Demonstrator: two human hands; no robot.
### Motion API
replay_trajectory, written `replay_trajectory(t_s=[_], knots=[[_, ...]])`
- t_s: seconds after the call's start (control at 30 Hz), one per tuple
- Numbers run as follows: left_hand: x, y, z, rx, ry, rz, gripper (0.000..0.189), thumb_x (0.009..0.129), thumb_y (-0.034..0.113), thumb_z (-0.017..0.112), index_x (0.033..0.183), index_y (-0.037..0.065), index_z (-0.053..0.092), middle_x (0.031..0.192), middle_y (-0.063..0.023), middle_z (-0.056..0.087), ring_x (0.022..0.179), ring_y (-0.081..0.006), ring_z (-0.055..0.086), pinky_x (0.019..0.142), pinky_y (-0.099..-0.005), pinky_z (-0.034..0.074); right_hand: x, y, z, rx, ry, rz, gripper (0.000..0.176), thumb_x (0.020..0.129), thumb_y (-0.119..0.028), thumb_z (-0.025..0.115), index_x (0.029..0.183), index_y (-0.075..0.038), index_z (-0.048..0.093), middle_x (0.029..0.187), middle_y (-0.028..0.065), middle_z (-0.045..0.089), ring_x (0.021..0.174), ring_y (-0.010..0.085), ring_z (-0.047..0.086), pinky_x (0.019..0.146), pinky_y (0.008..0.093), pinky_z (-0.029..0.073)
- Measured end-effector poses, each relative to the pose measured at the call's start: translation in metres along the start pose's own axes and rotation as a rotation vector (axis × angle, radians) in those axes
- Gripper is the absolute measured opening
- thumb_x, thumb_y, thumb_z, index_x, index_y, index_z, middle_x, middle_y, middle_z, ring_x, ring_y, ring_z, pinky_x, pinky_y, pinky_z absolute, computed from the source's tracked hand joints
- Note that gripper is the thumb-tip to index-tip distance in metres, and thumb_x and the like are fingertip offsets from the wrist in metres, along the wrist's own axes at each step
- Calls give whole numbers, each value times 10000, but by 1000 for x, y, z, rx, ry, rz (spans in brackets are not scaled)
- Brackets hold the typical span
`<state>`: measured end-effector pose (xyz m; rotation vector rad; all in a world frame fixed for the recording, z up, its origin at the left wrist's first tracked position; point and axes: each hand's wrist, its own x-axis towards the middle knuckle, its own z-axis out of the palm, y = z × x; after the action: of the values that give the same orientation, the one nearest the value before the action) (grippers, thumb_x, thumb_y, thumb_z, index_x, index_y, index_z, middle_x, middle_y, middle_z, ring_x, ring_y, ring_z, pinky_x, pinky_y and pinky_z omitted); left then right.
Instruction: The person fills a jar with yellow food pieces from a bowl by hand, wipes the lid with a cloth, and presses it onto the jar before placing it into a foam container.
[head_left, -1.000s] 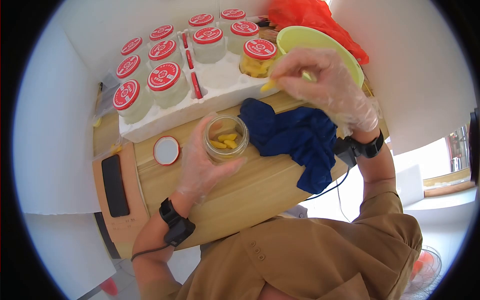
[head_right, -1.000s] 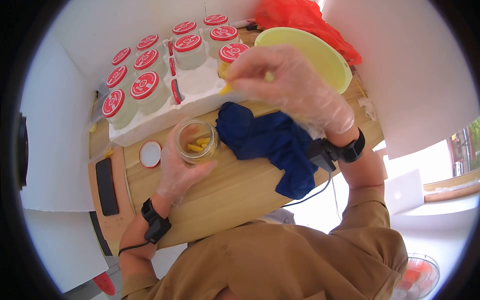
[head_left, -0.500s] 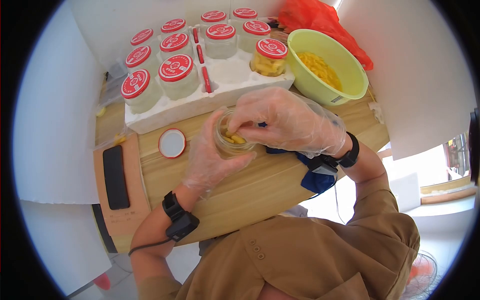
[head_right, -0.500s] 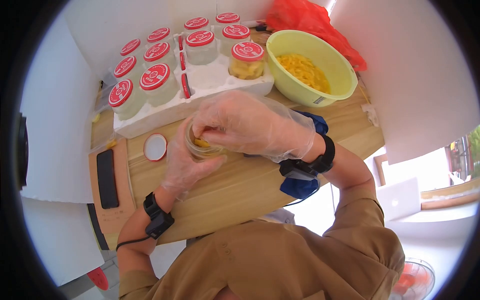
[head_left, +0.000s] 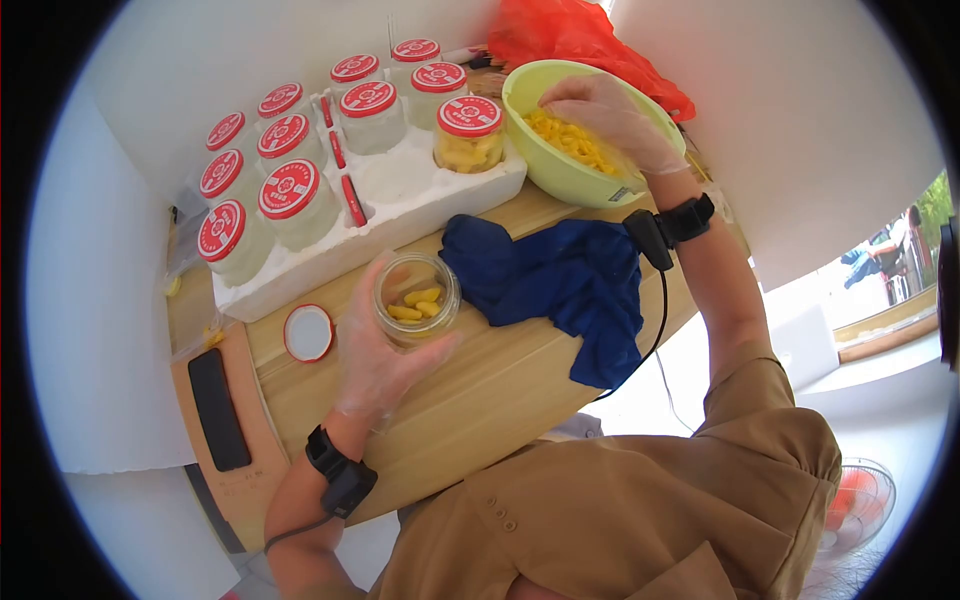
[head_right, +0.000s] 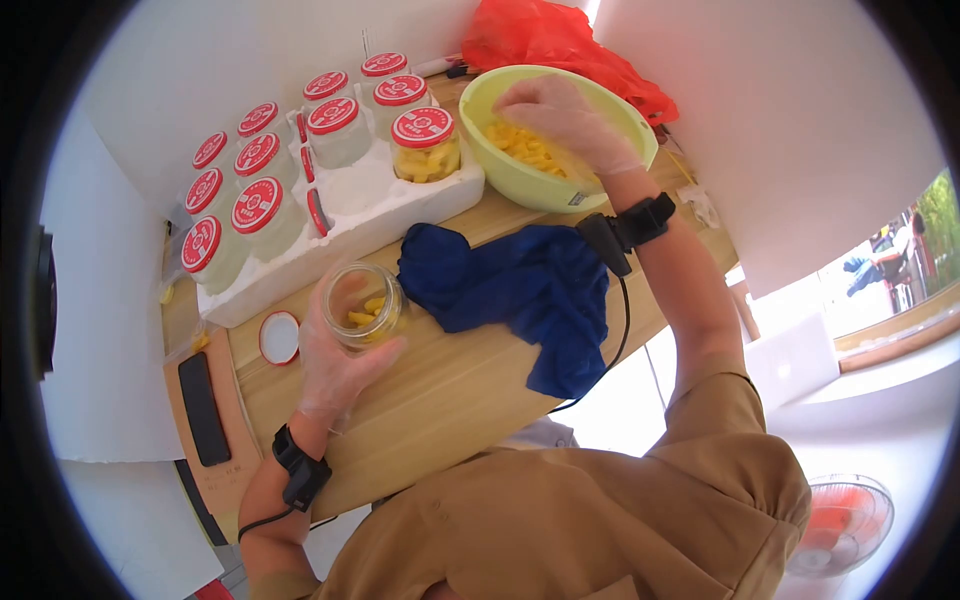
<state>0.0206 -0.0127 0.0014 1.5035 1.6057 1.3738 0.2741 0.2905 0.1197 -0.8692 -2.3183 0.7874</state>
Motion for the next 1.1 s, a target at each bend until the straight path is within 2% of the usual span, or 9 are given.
replay_trajectory(t_s=[0.07,0.17,0.37,0.47,0.77,0.87,1.1], knots=[[1,1,1,-5,-3,-1,1071,705,191,985,1585,21,399,1384,-167,663,1237,-281,691,1055,-399,569,4,25,-1,-189,-77,-77,292,997,-177,656,1164,34,769,1098,90,773,1023,179,701,966,324,533],[1,1,0,1,-9,-5,1069,699,179,985,1582,25,402,1383,-164,661,1220,-277,695,1045,-396,576,5,30,9,-347,-146,-1,304,1001,-187,633,1184,11,775,1129,129,780,1053,240,706,984,350,528],[0,-3,1,-15,-7,-9,1077,681,156,988,1577,30,405,1384,-161,658,1198,-266,704,1036,-383,585,4,35,23,-504,-151,-84,294,1019,-207,644,1213,-27,770,1092,140,780,1021,279,706,941,382,535],[-1,-2,1,-58,-12,-34,1081,677,149,988,1578,32,403,1386,-158,655,1201,-263,700,1039,-381,585,6,27,25,-477,-212,73,289,1018,-224,659,1205,-33,770,1072,142,775,985,279,706,913,386,536],[-1,-7,1,-41,5,-7,1094,665,157,993,1577,32,402,1394,-155,651,1219,-270,686,1049,-385,577,1,12,18,-546,-235,92,293,948,-270,706,1076,-22,793,942,151,756,894,251,691,810,382,522],[-1,-7,1,-35,3,-6,1098,666,170,996,1579,31,401,1395,-157,651,1218,-276,687,1049,-389,576,2,7,16,-558,-244,166,316,922,-297,705,1013,-10,800,892,150,749,841,233,678,774,371,511],[-1,-7,0,-30,-6,15,1097,680,193,994,1585,29,395,1399,-165,648,1210,-282,689,1033,-392,584,-2,10,8,-319,-198,250,317,912,-289,691,990,-1,797,841,64,722,797,146,635,740,331,495]])
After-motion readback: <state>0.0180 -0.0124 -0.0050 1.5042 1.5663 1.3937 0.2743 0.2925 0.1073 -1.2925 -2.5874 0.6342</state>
